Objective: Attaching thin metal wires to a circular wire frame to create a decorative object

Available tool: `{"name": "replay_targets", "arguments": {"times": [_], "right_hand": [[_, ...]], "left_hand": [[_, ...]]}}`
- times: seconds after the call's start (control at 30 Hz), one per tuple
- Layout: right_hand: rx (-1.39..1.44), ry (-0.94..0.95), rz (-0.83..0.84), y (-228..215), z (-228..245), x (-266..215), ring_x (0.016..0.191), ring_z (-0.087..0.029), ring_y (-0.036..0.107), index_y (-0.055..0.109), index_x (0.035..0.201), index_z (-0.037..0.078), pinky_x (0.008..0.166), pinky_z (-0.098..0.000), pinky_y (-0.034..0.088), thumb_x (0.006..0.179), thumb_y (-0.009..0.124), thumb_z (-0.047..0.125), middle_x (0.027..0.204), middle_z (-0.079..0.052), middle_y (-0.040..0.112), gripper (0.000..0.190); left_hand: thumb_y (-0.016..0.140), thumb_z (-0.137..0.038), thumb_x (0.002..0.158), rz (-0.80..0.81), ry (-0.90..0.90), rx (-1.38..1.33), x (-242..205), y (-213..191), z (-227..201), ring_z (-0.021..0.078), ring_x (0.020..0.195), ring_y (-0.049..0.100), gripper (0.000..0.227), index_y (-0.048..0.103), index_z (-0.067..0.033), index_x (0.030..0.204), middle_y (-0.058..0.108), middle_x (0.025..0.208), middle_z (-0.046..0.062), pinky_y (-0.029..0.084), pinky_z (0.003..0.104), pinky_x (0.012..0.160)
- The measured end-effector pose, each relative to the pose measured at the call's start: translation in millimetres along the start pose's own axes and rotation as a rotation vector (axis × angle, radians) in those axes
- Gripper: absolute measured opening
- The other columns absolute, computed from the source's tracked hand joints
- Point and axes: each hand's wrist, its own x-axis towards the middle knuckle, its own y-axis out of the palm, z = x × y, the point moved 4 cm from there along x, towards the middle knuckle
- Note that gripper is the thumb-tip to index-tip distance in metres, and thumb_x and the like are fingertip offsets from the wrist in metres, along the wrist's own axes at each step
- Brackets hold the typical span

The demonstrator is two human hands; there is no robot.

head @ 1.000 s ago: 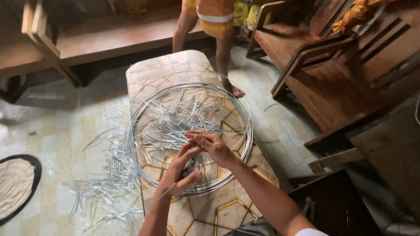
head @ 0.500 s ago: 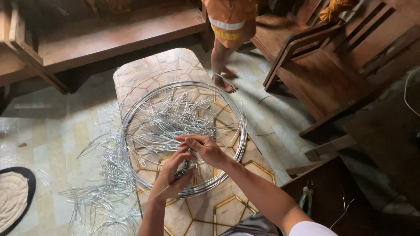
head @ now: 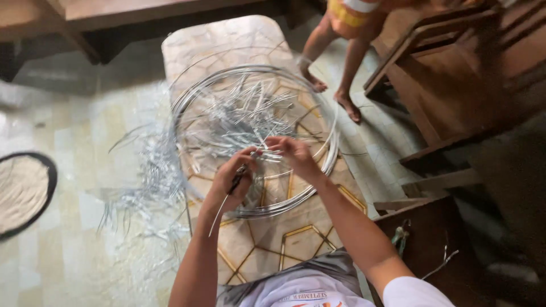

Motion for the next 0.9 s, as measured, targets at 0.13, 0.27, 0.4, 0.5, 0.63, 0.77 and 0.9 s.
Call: {"name": "replay_targets", "arguments": {"times": [0.13,0.27,0.4,0.5,0.63,0.77,0.9], "right_hand": [[-0.174,-0.017,-0.247,-47,-7,1,0.084,-0.012,0.07,0.076,0.119,0.015,0.076,-0.0254,0.058,0.106,0.062,0.03,0.098,-0.003,0.077,0.024],[-0.511,-0.105,-0.332,-71,-17,30,0.084,-0.018,0.074,0.079,0.113,0.02,0.075,-0.03,0.059,0.099,0.074,0.025,0.096,-0.004,0.077,0.016],[-0.854,-0.213,-0.287,-74,-32,69,0.079,-0.02,0.074,0.08,0.105,0.022,0.075,-0.0313,0.058,0.093,0.078,0.026,0.089,-0.002,0.075,0.013],[-1.0,-0.214,-0.16,-56,-29,84,0.093,-0.029,0.072,0.078,0.111,0.029,0.085,-0.0406,0.057,0.09,0.075,0.022,0.098,-0.002,0.07,0.023],[-1.07,-0.189,-0.069,-19,-5,94,0.094,-0.036,0.07,0.077,0.112,0.026,0.088,-0.0446,0.057,0.091,0.071,0.018,0.097,-0.01,0.067,0.023],[-1.362,-0.166,0.066,-8,-31,104,0.099,-0.026,0.07,0.074,0.108,0.037,0.089,-0.0337,0.057,0.092,0.068,0.024,0.101,-0.002,0.065,0.021],[-1.165,-0.37,0.002,3,-6,81,0.102,-0.029,0.067,0.074,0.097,0.027,0.093,-0.0423,0.054,0.086,0.075,0.018,0.1,-0.004,0.069,0.014]], "left_hand": [[0.052,0.003,0.078,-0.021,0.002,-0.027,0,5,11,0.045,0.114,0.066,0.027,0.063,-0.0106,0.098,0.067,0.126,0.024,0.05,0.049,0.095],[0.051,0.003,0.078,-0.051,-0.014,-0.043,-7,3,16,0.0418,0.117,0.065,0.027,0.062,-0.0098,0.098,0.067,0.126,0.022,0.05,0.048,0.097],[0.049,0.005,0.079,-0.031,0.002,-0.068,-6,5,25,0.0405,0.12,0.063,0.025,0.06,-0.0096,0.096,0.068,0.126,0.02,0.047,0.048,0.099],[0.051,0.005,0.079,-0.035,-0.002,-0.039,-1,5,10,0.036,0.115,0.067,0.024,0.06,-0.0108,0.094,0.069,0.125,0.017,0.05,0.042,0.095],[0.05,0.007,0.079,-0.03,-0.003,-0.053,-1,2,6,0.036,0.114,0.067,0.024,0.06,-0.0103,0.093,0.068,0.124,0.018,0.05,0.044,0.095],[0.049,0.007,0.076,-0.007,-0.046,-0.079,0,2,6,0.0387,0.114,0.066,0.024,0.057,-0.0069,0.094,0.065,0.129,0.024,0.049,0.049,0.093],[0.048,0.006,0.076,-0.011,-0.07,-0.064,-4,0,14,0.0367,0.117,0.065,0.025,0.058,-0.008,0.093,0.065,0.131,0.021,0.048,0.045,0.094]]}}
